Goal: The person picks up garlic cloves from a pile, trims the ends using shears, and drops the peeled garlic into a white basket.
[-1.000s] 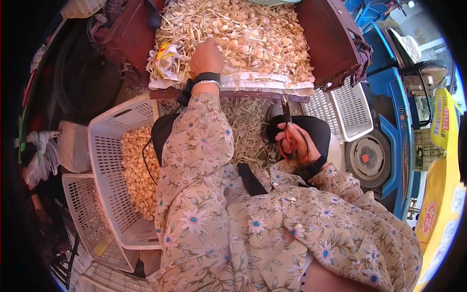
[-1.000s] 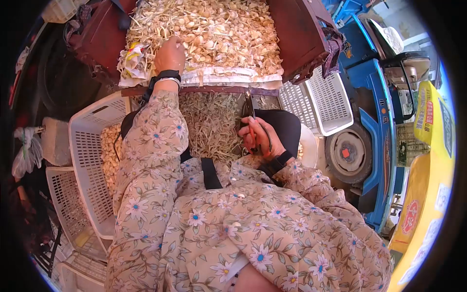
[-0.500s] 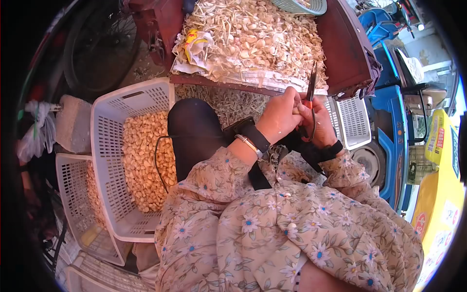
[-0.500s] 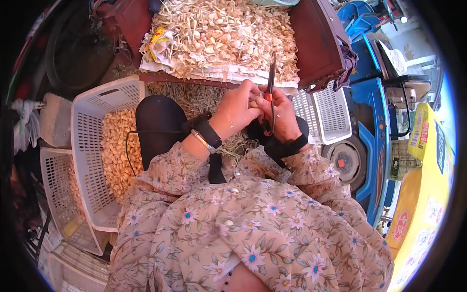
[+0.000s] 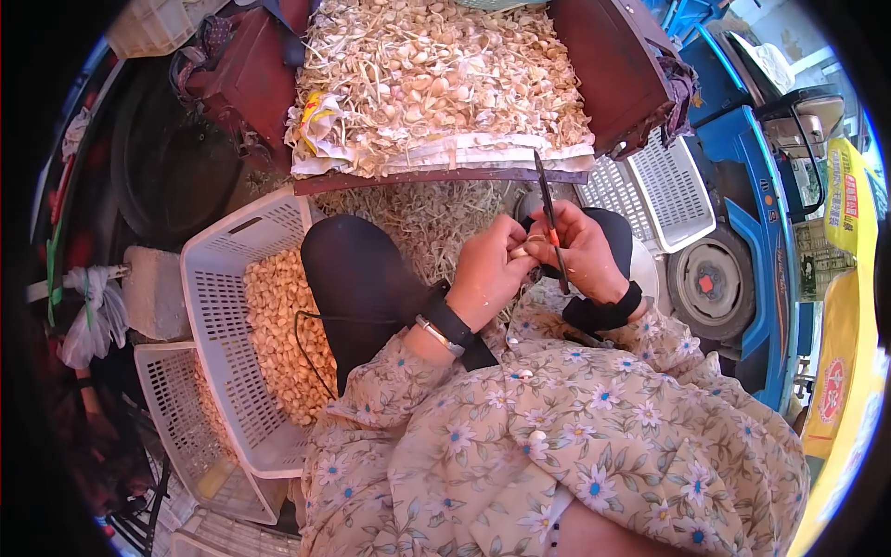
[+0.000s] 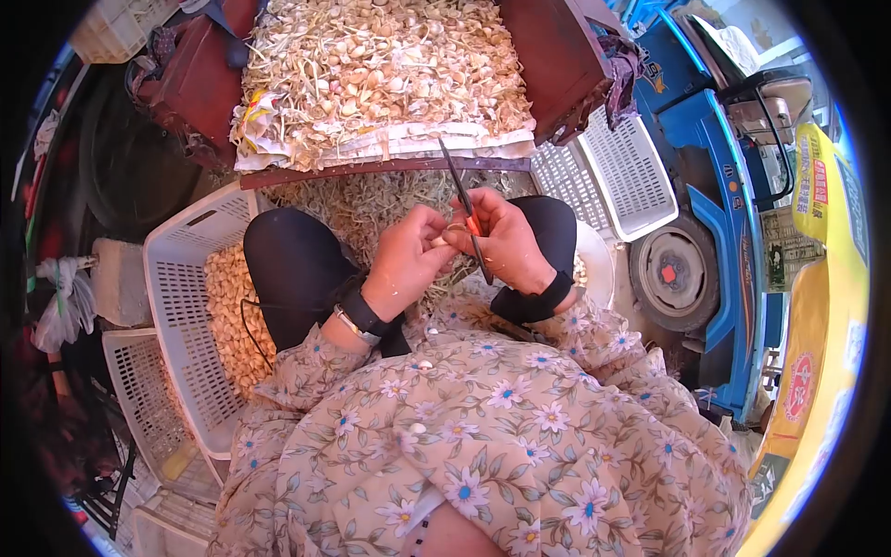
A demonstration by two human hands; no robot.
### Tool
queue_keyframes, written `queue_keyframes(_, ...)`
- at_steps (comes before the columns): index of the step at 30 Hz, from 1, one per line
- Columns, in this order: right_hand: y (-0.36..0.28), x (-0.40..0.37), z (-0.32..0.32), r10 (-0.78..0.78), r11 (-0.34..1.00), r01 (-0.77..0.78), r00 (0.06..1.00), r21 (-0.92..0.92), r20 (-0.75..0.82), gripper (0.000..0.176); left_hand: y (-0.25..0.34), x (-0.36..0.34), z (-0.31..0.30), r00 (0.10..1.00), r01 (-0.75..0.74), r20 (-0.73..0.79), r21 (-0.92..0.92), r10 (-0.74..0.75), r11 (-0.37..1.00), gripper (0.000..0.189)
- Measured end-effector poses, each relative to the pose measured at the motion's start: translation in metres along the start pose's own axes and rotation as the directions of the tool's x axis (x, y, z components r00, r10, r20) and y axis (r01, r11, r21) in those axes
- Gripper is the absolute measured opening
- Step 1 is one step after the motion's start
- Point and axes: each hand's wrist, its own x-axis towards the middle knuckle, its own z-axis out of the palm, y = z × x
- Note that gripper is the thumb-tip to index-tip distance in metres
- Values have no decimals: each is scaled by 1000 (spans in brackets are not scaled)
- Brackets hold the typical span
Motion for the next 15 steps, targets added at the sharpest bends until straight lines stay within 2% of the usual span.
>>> queue_keyframes(1, 0, -3, -1, -2, 1000, 2, 1000, -2, 23, 36, 1, -3, -1, 999, -49, 1, 22, 49, 999, 21)
queue_keyframes(4, -9, -5, 0, -17, 1000, 17, 999, 3, 30, 34, 24, -14, -5, 985, 158, 108, -244, -135, 957, 19)
queue_keyframes(6, -12, -6, 1, -60, 998, 60, 998, -20, -26, 33, 29, -15, -13, 987, 144, 132, -461, -93, 875, 19)
queue_keyframes(7, -15, -8, 1, -87, 995, 85, 996, 55, 28, 32, 29, -17, -17, 982, 181, 125, -430, -141, 884, 19)
queue_keyframes(8, -17, -7, 2, -123, 985, 113, 990, 127, 72, 31, 38, -22, -13, 996, 90, 63, -510, -67, 855, 18)
queue_keyframes(9, -15, -7, 3, -173, 979, 161, 980, 123, 97, 32, 40, -23, -16, 990, 142, 71, -486, -123, 862, 15)
queue_keyframes(10, -13, -7, 2, -220, 972, 206, 968, 116, 123, 33, 43, -26, -19, 978, 201, 86, -612, -187, 765, 12)
queue_keyframes(12, -14, -12, 6, -241, 970, 230, 955, 78, 171, 33, 44, -30, -19, 968, 231, 95, -702, -233, 674, 10)
queue_keyframes(15, -17, -14, 9, -285, 954, 298, 927, -19, 244, 32, 37, -33, -21, 947, 310, 183, -733, -263, 606, 17)
